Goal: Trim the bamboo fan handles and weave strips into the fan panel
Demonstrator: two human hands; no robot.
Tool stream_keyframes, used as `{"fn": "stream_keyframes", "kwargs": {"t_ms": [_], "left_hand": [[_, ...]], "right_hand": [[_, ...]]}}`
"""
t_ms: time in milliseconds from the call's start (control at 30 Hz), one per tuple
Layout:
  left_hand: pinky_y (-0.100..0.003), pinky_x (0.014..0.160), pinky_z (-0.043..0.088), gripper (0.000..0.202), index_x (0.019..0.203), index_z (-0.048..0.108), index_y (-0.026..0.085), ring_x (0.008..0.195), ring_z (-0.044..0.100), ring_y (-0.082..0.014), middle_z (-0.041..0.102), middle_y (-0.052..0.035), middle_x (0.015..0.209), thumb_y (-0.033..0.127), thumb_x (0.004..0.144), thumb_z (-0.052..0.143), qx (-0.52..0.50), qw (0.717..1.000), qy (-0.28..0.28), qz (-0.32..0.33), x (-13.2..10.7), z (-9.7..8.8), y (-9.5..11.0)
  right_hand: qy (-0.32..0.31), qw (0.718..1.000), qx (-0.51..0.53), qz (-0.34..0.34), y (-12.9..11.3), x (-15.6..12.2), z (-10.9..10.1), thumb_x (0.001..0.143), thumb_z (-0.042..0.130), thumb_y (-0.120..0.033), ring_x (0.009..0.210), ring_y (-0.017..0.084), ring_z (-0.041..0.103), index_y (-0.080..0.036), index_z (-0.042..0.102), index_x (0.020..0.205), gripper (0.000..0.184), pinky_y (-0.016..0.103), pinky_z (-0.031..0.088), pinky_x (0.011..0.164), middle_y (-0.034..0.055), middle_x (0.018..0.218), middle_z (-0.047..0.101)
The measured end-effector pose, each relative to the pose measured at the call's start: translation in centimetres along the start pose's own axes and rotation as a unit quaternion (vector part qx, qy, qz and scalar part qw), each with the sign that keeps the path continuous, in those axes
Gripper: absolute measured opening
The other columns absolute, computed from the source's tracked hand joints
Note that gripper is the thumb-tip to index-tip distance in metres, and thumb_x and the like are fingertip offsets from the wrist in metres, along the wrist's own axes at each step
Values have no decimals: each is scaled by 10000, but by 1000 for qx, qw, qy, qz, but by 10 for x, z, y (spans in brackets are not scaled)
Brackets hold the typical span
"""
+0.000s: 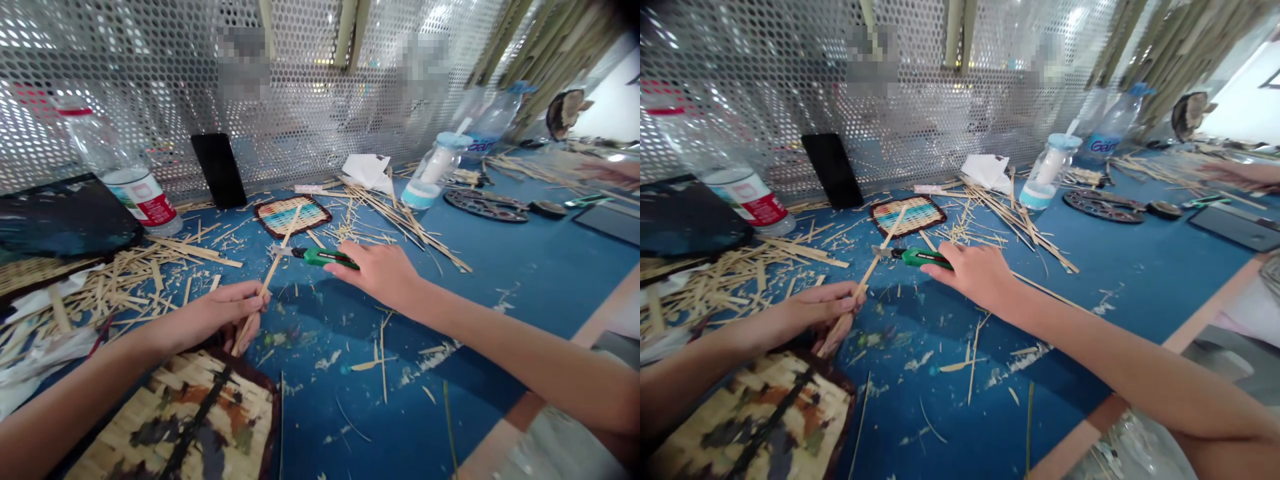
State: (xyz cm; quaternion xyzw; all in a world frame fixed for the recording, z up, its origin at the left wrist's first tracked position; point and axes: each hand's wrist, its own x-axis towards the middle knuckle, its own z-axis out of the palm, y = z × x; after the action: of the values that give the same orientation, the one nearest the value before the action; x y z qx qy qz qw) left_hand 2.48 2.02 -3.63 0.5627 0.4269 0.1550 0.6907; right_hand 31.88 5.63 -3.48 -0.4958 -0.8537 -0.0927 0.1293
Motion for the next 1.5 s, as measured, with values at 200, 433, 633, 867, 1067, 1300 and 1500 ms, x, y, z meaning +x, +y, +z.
{"fn": "stream_keyframes", "kwargs": {"t_ms": [200,433,633,867,1067,1300,1500], "left_hand": [[-165,402,387,343,921,479,195,419,519,-103,618,9,545,538,931,486,44,999,-2,-11,0,2,1],[-164,375,374,405,919,449,205,405,538,-119,619,7,526,606,893,496,58,998,12,-35,3,3,2],[-164,367,359,397,884,452,206,379,494,-108,599,19,492,597,886,519,46,998,26,-23,4,3,2],[-165,392,387,393,893,450,200,393,505,-103,616,11,513,589,900,507,59,998,24,-26,3,3,2],[-157,386,384,367,911,451,195,385,503,-100,599,25,509,557,909,515,39,998,45,-9,6,4,2],[-169,367,410,350,890,444,200,355,510,-108,600,25,502,539,909,527,-9,1000,0,-4,4,3,-5],[-158,409,406,298,893,466,184,385,512,-95,590,24,492,475,954,485,18,1000,22,6,2,2,-6]], "right_hand": [[-34,998,24,-49,-7,0,1,946,248,-692,559,167,605,-201,593,996,602,288,207,494,40,738,704],[-25,998,35,-43,-10,-1,3,945,239,-696,506,158,570,-197,578,995,605,291,166,479,30,672,678],[-15,998,-20,50,11,8,4,954,311,-655,531,163,577,-180,582,972,548,288,168,475,59,687,674],[-73,994,76,-16,-11,-4,0,933,272,-709,506,148,552,-209,583,984,591,279,197,484,23,639,665],[-36,999,6,22,13,14,6,939,298,-686,609,189,601,-195,599,1095,597,286,260,548,82,779,708],[-8,996,11,87,30,18,-9,950,339,-641,533,165,533,-172,600,1003,540,289,203,489,56,645,651],[-39,998,54,-7,-1,-6,-2,933,300,-698,513,154,539,-206,584,1007,573,285,172,496,23,655,671]]}}
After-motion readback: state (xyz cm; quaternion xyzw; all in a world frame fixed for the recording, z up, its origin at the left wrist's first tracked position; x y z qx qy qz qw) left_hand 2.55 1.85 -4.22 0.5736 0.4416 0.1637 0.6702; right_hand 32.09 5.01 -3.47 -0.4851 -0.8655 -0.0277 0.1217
